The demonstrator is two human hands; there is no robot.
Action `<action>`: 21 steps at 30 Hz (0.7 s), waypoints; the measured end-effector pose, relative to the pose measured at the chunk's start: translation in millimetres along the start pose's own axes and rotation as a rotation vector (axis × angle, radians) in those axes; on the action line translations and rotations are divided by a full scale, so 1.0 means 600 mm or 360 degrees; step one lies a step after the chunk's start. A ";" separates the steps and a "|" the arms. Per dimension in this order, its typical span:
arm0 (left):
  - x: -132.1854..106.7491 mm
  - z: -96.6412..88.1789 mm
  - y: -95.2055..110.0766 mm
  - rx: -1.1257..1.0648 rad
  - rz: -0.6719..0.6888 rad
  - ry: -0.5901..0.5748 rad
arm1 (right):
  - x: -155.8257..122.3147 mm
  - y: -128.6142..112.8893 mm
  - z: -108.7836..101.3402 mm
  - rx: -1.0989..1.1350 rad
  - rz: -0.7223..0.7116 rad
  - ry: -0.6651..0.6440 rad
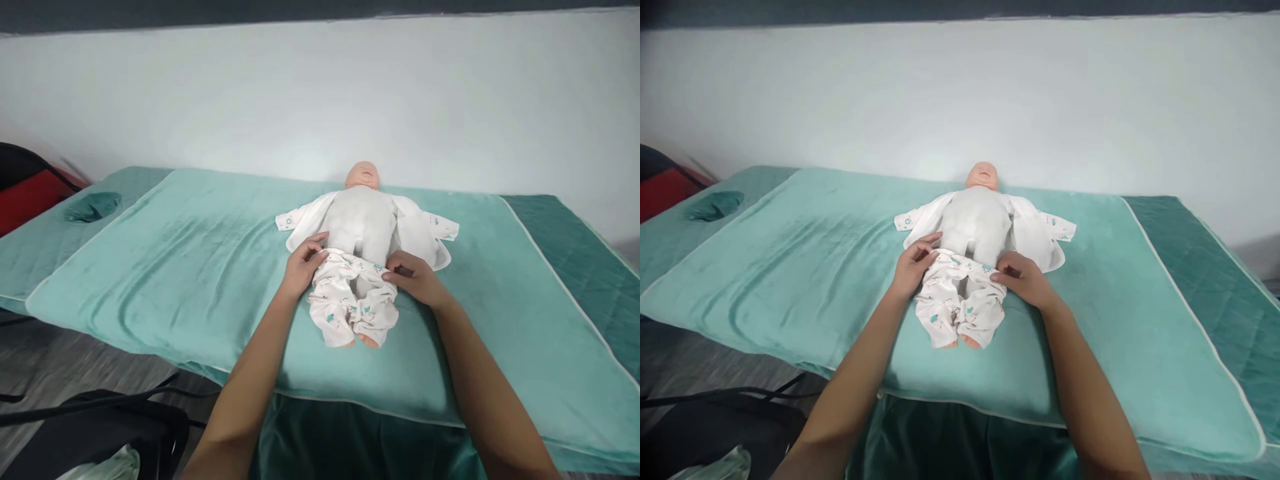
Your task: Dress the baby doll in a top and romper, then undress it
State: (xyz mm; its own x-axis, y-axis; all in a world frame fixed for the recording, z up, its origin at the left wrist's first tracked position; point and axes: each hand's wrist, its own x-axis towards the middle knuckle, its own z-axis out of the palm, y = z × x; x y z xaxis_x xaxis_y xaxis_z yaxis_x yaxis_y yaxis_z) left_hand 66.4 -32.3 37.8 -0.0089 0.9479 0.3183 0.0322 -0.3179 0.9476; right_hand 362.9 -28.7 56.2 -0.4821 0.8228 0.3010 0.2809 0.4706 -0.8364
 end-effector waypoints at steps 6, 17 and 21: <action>0.010 0.016 -0.001 -0.0039 0.0006 0.0083 | 0.014 0.011 0.031 -0.0396 -0.0268 0.0666; 0.120 0.025 -0.031 0.0098 -0.0155 0.0122 | 0.105 0.031 0.012 0.0025 0.0557 0.0883; 0.126 0.033 -0.049 -0.0031 -0.0262 0.0154 | 0.119 0.056 0.007 0.0456 0.0625 0.0846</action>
State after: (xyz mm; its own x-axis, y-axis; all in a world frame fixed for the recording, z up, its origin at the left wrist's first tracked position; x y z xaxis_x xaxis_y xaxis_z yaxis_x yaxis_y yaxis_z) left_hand 84.4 49.2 33.6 -0.1083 0.9813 0.1591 0.0032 -0.1597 0.9872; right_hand 334.4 44.3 47.6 0.0994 0.9922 0.0746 0.0867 0.0660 -0.9940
